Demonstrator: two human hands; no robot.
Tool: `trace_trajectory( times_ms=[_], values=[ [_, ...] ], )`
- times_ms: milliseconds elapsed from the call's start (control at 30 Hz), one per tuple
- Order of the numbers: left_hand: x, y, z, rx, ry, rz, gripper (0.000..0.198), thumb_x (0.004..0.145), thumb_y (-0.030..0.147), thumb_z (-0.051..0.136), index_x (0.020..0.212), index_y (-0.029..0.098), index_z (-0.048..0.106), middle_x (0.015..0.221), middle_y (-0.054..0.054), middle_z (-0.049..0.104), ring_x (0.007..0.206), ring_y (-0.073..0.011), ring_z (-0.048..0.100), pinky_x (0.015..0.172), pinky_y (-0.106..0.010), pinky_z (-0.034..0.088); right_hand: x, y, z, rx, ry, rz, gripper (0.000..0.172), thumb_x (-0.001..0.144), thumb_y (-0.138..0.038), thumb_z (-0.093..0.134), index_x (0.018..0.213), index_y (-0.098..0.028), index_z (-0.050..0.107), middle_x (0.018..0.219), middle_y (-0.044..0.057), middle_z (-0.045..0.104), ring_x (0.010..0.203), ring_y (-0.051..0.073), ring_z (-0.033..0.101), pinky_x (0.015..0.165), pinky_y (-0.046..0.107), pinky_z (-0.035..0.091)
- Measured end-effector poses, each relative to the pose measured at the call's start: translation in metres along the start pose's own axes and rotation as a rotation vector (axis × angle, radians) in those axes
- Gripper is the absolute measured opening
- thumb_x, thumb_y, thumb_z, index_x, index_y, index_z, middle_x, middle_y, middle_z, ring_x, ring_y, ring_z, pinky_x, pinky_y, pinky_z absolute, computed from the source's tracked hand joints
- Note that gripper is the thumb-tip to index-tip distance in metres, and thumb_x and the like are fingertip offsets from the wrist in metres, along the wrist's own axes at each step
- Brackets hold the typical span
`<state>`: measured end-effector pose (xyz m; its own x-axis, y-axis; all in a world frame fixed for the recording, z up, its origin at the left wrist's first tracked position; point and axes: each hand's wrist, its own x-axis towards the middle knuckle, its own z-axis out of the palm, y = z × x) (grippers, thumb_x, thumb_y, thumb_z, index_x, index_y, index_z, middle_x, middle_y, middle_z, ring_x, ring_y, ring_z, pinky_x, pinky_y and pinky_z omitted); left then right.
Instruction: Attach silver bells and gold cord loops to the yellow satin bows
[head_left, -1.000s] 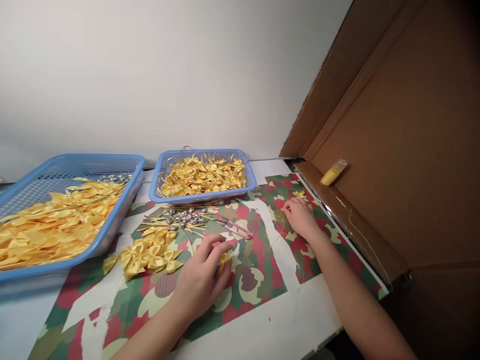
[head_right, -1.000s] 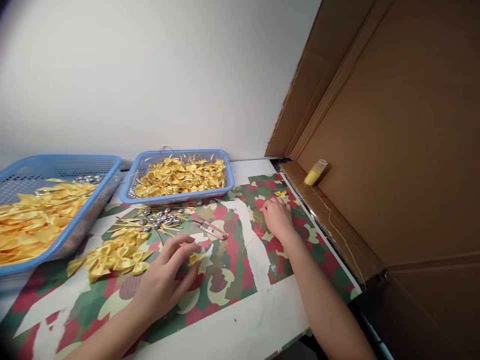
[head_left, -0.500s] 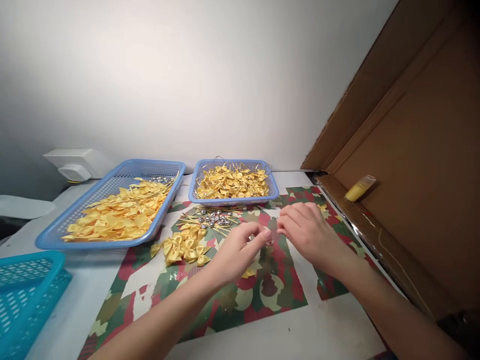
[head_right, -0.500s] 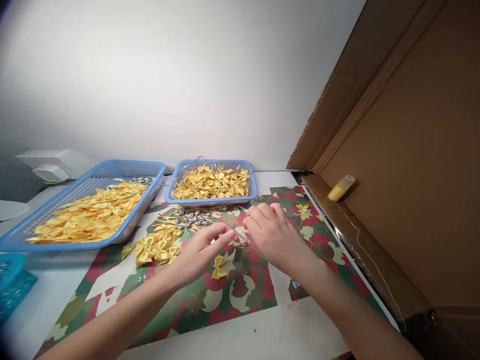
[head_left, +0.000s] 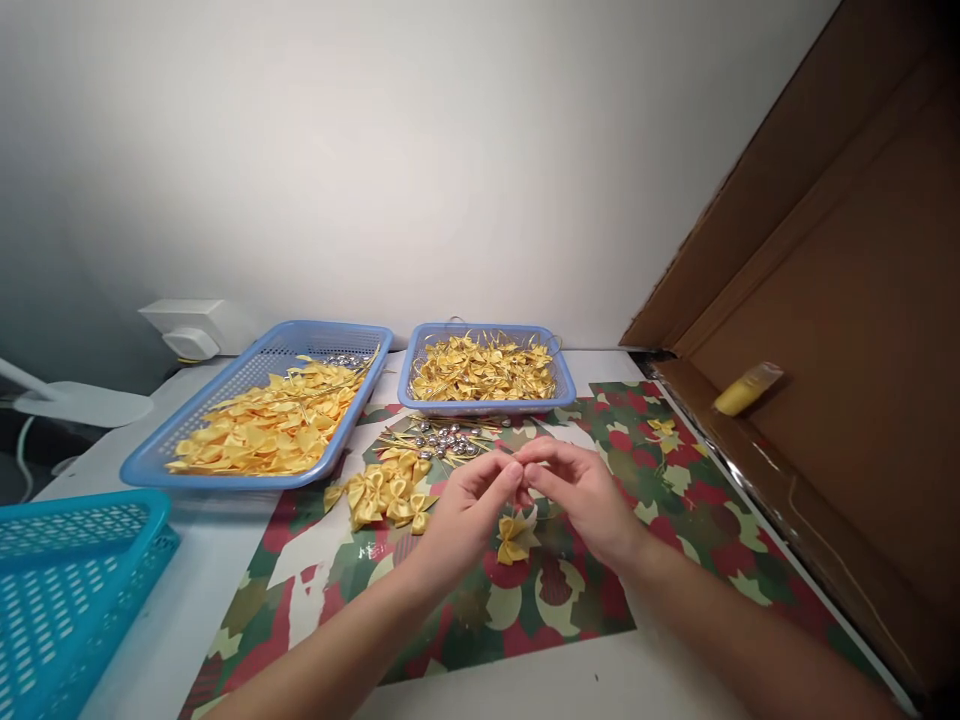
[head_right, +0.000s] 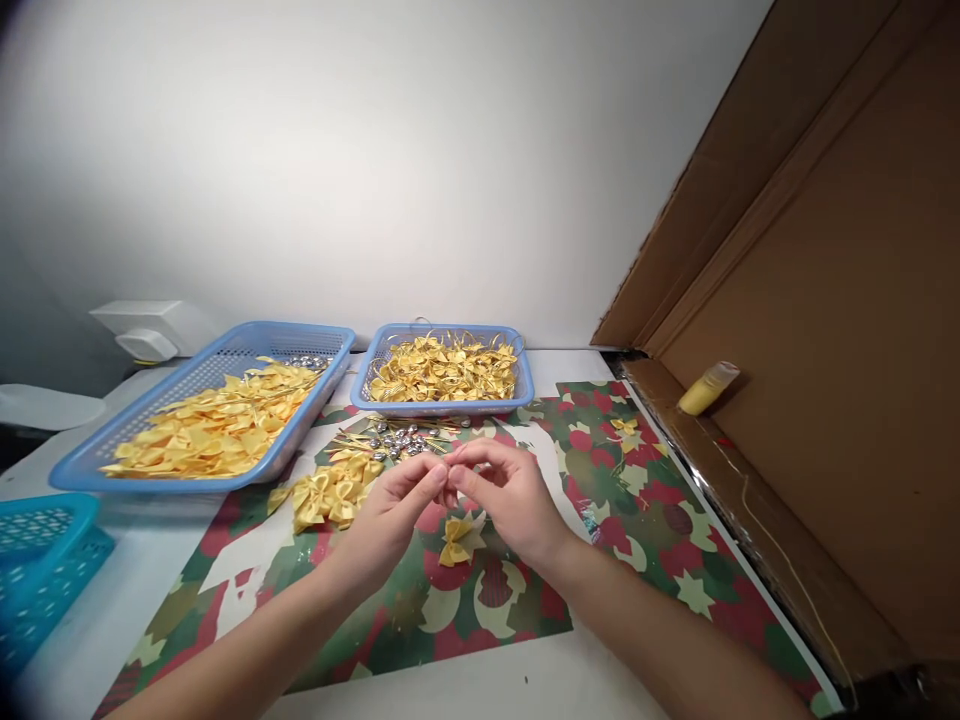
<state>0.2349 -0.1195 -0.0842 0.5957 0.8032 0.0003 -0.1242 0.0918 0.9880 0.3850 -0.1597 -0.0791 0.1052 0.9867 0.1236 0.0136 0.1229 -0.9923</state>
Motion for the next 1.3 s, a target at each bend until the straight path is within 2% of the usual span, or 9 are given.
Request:
trace_trajectory(
  times_ms=[167,267,467,633,833,933,1033,1167,1300],
  values=[
    [0.001,-0.002,-0.005,-0.022,0.020,-0.001,0.035,0.086,0.047,0.060,0.066,0.018,0.059,0.066,0.000,0.058,0.068,-0.0142,0.054,0.070,-0.026,0.045,0.007,0.000,0.021,0.161,-0.027,0.010,0.025,0.081,-0.044,0.069,0.075,-0.021,0.062,0.085,0.001,0.057,0.055,0.009,0.051,0.050,0.026,0.049],
    [0.003,-0.005,-0.008,-0.079,-0.009,-0.011,0.031,0.087,0.043,0.060,0.070,0.018,0.061,0.066,0.001,0.059,0.066,-0.0125,0.054,0.069,-0.024,0.043,0.018,-0.008,0.017,0.133,0.044,-0.043,0.022,0.085,-0.044,0.063,0.081,-0.023,0.058,0.088,0.002,0.060,0.067,0.013,0.056,0.062,0.028,0.053],
    [0.003,-0.014,-0.012,-0.243,-0.127,-0.193,0.033,0.082,0.047,0.067,0.070,0.017,0.062,0.061,0.002,0.058,0.061,-0.0102,0.049,0.064,-0.022,0.039,0.045,-0.047,-0.034,0.257,0.357,-0.288,0.013,0.092,-0.032,0.051,0.081,-0.026,0.051,0.083,0.000,0.056,0.087,0.015,0.061,0.082,0.033,0.052],
    [0.001,-0.015,-0.011,-0.423,-0.156,-0.330,0.033,0.075,0.046,0.073,0.068,0.016,0.062,0.059,0.002,0.054,0.061,-0.0101,0.046,0.063,-0.022,0.036,0.050,-0.053,-0.072,0.348,0.394,-0.318,0.015,0.089,-0.028,0.056,0.076,-0.025,0.052,0.072,-0.004,0.045,0.069,0.011,0.055,0.075,0.029,0.051],
    [-0.001,-0.020,-0.008,-0.426,-0.184,-0.360,0.031,0.077,0.044,0.069,0.069,0.016,0.060,0.059,0.002,0.053,0.060,-0.0100,0.047,0.063,-0.022,0.037,0.052,-0.049,-0.080,0.306,0.362,-0.222,0.022,0.086,-0.029,0.059,0.069,-0.024,0.046,0.066,-0.005,0.033,0.056,0.011,0.040,0.065,0.027,0.048],
    [-0.004,-0.016,-0.010,-0.195,-0.275,-0.325,0.029,0.081,0.042,0.060,0.067,0.017,0.057,0.063,0.001,0.055,0.060,-0.0108,0.050,0.062,-0.024,0.040,0.049,-0.057,-0.079,0.294,0.344,-0.212,0.021,0.082,-0.027,0.064,0.069,-0.024,0.048,0.062,-0.006,0.025,0.048,0.010,0.024,0.050,0.024,0.039],
    [-0.007,-0.005,-0.013,0.345,-0.406,-0.249,0.025,0.083,0.038,0.055,0.069,0.018,0.056,0.068,-0.002,0.059,0.064,-0.0151,0.055,0.061,-0.027,0.041,0.040,-0.067,-0.076,0.283,0.373,-0.225,0.017,0.084,-0.028,0.064,0.071,-0.025,0.052,0.056,-0.007,0.020,0.047,0.011,0.015,0.041,0.025,0.023],
    [-0.011,0.000,-0.010,1.140,-0.259,-0.151,0.025,0.080,0.043,0.058,0.080,0.018,0.058,0.082,-0.007,0.062,0.070,-0.0226,0.058,0.057,-0.030,0.038,0.027,-0.077,-0.067,0.191,0.367,-0.265,0.018,0.090,-0.032,0.058,0.073,-0.026,0.054,0.054,-0.006,0.017,0.045,0.012,0.012,0.041,0.027,0.017],
    [-0.014,-0.009,-0.004,1.263,-0.281,-0.232,0.021,0.083,0.038,0.056,0.087,0.017,0.058,0.092,-0.009,0.064,0.076,-0.0252,0.062,0.056,-0.031,0.039,0.022,-0.078,-0.054,0.109,0.331,-0.273,0.016,0.089,-0.030,0.057,0.075,-0.026,0.053,0.053,-0.007,0.020,0.044,0.011,0.015,0.041,0.026,0.019]
  ],
)
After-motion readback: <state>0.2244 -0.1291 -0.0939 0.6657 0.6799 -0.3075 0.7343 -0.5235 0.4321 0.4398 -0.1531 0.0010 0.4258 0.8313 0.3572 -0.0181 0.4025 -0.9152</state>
